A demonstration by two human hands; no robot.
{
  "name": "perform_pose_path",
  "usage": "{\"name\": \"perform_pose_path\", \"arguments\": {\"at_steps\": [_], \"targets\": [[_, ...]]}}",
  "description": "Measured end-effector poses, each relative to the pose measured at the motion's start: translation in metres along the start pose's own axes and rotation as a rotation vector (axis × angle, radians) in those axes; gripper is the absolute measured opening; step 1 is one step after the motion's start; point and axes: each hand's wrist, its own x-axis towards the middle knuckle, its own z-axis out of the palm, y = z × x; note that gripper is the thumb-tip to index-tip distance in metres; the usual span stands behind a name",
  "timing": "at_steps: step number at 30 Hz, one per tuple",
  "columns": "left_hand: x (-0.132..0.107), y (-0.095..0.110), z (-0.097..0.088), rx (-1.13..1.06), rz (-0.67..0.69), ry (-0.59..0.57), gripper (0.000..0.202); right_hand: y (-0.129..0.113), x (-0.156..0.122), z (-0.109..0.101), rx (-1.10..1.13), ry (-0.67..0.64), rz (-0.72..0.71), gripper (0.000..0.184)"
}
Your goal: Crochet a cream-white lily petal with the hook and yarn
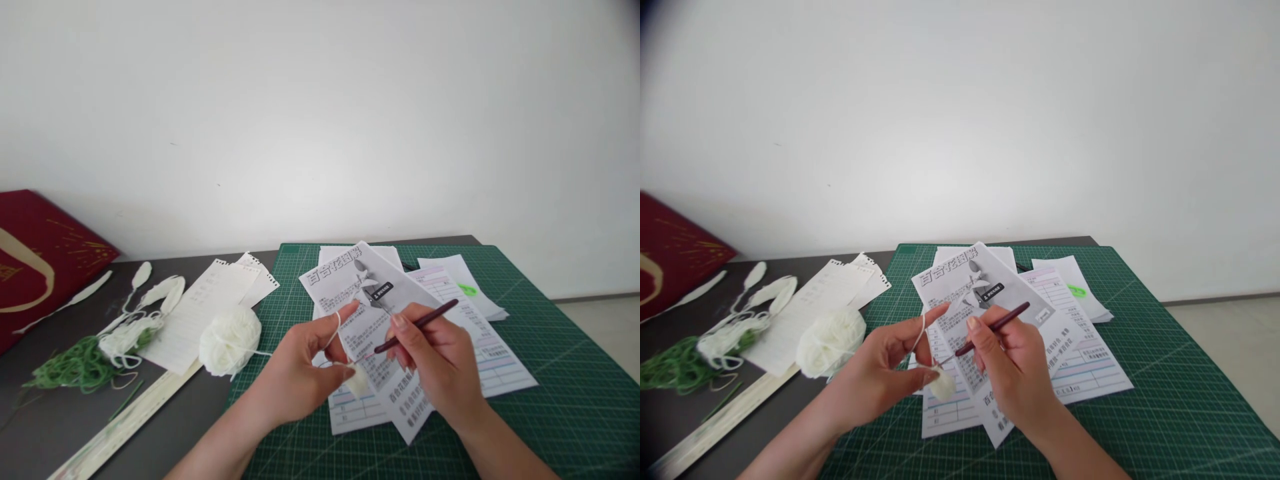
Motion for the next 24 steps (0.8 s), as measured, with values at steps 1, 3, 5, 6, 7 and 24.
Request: {"name": "perform_pose_path", "arguments": {"at_steps": [1, 3, 5, 6, 7, 24], "targets": [[0.000, 0.000, 0.000, -0.050, -0.004, -0.018, 0.058, 0.000, 0.001, 0.000, 0.047, -0.004, 0.047, 0.033], [0.001, -0.001, -0.001, -0.140, -0.008, -0.045, 0.044, 0.003, 0.004, 0.000, 0.122, -0.011, 0.126, 0.034], [0.001, -0.003, -0.001, -0.196, -0.011, -0.060, 0.036, 0.006, 0.006, -0.001, 0.181, -0.019, 0.173, 0.035], [0.001, -0.004, -0.002, -0.213, -0.017, -0.067, 0.037, 0.008, 0.006, -0.001, 0.211, -0.025, 0.187, 0.034], [0.001, -0.005, -0.002, -0.225, -0.023, -0.071, 0.042, 0.010, 0.007, -0.001, 0.242, -0.029, 0.197, 0.033], [-0.004, -0.006, 0.000, 0.233, 0.077, -0.010, 0.062, 0.006, 0.004, -0.001, -0.025, -0.125, 0.000, 0.036]]}}
